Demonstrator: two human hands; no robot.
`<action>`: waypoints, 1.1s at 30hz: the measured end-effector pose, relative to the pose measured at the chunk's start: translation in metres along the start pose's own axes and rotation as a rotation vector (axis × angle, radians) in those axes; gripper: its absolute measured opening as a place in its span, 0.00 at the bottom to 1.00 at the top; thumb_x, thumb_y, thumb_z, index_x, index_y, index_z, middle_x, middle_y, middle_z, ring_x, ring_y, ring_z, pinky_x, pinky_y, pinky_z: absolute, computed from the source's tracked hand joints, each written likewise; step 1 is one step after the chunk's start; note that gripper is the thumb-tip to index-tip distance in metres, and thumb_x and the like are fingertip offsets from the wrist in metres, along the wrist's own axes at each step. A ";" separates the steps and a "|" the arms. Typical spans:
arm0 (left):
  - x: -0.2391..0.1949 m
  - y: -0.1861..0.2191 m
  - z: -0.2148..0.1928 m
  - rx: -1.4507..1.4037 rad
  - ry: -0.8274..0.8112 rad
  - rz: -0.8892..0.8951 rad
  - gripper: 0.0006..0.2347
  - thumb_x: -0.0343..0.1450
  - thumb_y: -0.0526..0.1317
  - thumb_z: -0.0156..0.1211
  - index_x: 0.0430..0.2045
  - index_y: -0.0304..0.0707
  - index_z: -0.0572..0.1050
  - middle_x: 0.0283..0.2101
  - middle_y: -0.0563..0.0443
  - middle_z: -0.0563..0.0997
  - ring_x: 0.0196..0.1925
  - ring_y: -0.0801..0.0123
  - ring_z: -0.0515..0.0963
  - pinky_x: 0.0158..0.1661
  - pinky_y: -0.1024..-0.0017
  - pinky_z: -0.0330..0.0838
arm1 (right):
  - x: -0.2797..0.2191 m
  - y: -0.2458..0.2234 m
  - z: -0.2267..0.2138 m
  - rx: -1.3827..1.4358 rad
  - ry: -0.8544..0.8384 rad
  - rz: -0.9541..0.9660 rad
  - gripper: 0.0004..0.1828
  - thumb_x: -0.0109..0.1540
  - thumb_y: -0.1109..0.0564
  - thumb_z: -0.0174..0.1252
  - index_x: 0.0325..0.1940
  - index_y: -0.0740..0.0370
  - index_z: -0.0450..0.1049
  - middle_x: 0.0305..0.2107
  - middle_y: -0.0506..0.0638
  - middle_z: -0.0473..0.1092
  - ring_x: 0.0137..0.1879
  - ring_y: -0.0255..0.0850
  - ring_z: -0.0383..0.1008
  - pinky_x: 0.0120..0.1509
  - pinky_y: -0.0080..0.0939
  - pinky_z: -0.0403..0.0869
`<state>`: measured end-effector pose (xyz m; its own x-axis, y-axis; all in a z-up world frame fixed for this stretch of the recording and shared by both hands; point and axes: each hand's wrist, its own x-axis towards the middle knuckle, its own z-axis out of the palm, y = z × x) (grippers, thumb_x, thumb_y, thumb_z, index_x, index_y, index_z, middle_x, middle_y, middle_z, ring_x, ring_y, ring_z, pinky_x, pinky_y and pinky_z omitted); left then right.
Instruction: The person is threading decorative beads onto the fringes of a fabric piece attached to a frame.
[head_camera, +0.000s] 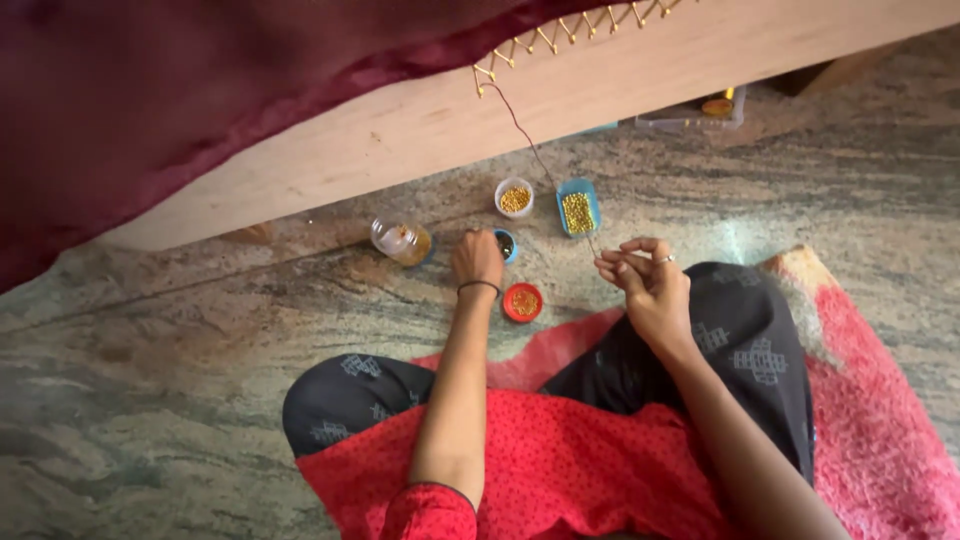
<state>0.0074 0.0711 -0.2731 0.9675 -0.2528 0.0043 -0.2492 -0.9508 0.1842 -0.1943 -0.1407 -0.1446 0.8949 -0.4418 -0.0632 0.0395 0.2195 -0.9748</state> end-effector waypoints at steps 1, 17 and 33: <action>-0.003 0.005 -0.015 -0.001 0.004 -0.001 0.08 0.72 0.36 0.56 0.27 0.39 0.84 0.34 0.36 0.84 0.38 0.45 0.85 0.38 0.52 0.79 | 0.001 -0.001 0.001 -0.001 -0.003 -0.004 0.12 0.69 0.73 0.45 0.56 0.70 0.59 0.50 0.69 0.74 0.57 0.50 0.79 0.64 0.45 0.79; -0.077 0.061 -0.151 -1.993 -0.355 -0.152 0.02 0.72 0.30 0.61 0.34 0.32 0.75 0.38 0.44 0.83 0.36 0.68 0.84 0.42 0.72 0.81 | -0.023 -0.084 0.036 -0.377 0.034 -0.117 0.06 0.61 0.66 0.66 0.42 0.66 0.84 0.34 0.50 0.74 0.38 0.35 0.74 0.43 0.33 0.73; -0.131 0.090 -0.235 -2.088 -0.418 -0.075 0.13 0.73 0.31 0.62 0.50 0.33 0.70 0.42 0.44 0.84 0.43 0.68 0.84 0.48 0.69 0.79 | -0.058 -0.136 0.075 -0.065 0.002 -0.048 0.01 0.60 0.69 0.64 0.36 0.71 0.80 0.36 0.56 0.81 0.41 0.35 0.80 0.50 0.33 0.78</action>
<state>-0.1318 0.0606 -0.0261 0.8335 -0.5282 -0.1623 0.4661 0.5143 0.7199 -0.2184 -0.0795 0.0077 0.8919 -0.4519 -0.0168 0.0531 0.1416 -0.9885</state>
